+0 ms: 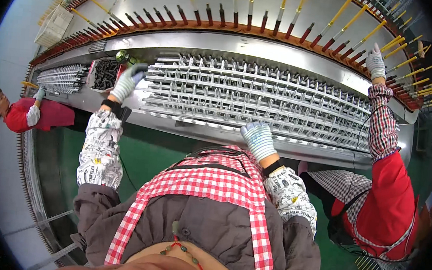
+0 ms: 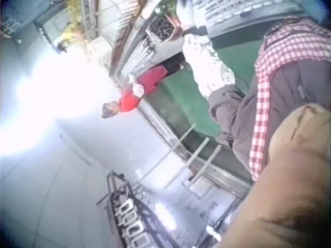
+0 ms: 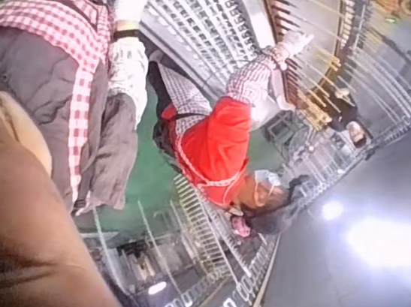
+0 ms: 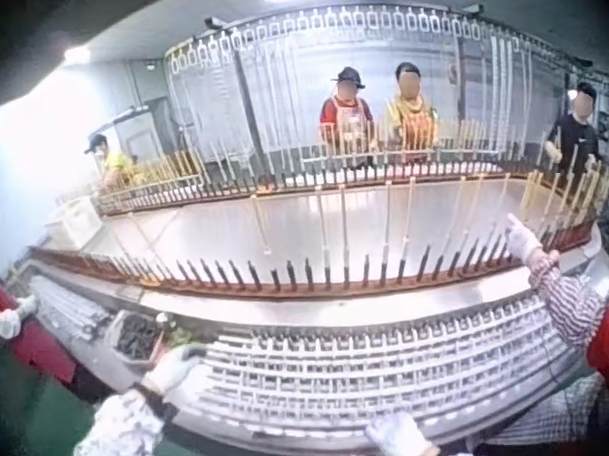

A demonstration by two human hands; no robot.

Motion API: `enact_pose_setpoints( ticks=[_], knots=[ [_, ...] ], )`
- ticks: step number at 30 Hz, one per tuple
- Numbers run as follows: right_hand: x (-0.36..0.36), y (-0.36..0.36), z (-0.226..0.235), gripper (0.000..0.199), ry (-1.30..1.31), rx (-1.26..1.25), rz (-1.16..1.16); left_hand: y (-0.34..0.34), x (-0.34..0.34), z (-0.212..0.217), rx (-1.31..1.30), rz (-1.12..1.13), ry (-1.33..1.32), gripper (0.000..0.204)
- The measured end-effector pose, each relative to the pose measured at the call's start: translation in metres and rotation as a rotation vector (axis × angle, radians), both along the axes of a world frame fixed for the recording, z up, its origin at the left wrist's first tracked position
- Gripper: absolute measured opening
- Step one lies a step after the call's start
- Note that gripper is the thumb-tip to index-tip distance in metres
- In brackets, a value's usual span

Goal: Inserting yellow plastic tubes into a large industrial processing machine on a factory floor.

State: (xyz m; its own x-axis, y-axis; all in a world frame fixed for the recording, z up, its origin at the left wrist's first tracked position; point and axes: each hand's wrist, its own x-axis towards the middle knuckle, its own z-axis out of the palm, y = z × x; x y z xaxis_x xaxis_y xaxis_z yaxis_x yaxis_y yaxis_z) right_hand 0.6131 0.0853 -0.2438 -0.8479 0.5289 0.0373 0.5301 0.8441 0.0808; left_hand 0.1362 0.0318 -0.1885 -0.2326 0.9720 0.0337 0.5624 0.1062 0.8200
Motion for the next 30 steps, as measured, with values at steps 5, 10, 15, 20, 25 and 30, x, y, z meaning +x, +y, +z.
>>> enact_pose_setpoints(
  ticks=[5, 10, 15, 20, 25, 30],
  knots=[
    [-0.003, -0.009, -0.007, 0.011, 0.069, -0.044, 0.09, 0.086, 0.082, 0.053, 0.176, -0.165, -0.297, 0.035],
    [-0.009, 0.004, -0.016, 0.009, 0.049, -0.117, 0.03, 0.221, 0.103, 0.032, 0.386, -0.116, -0.363, 0.055],
    [-0.026, 0.017, 0.035, 0.034, 0.201, -0.593, 0.012, 0.312, 0.054, 0.016, 0.208, 0.006, -0.443, 0.048],
    [-0.047, 0.066, 0.096, 0.034, 0.785, -0.772, -0.406, 0.292, 0.047, 0.062, 0.44, -0.049, -0.389, 0.024],
    [-0.127, 0.213, 0.112, 0.055, 1.247, -0.294, -0.488, 0.255, 0.027, 0.119, 0.422, -0.129, -0.331, 0.035],
    [-0.205, 0.276, 0.134, 0.038, 0.779, -0.195, -0.727, 0.259, 0.02, 0.034, 0.331, -0.128, -0.448, 0.034]
  ],
)
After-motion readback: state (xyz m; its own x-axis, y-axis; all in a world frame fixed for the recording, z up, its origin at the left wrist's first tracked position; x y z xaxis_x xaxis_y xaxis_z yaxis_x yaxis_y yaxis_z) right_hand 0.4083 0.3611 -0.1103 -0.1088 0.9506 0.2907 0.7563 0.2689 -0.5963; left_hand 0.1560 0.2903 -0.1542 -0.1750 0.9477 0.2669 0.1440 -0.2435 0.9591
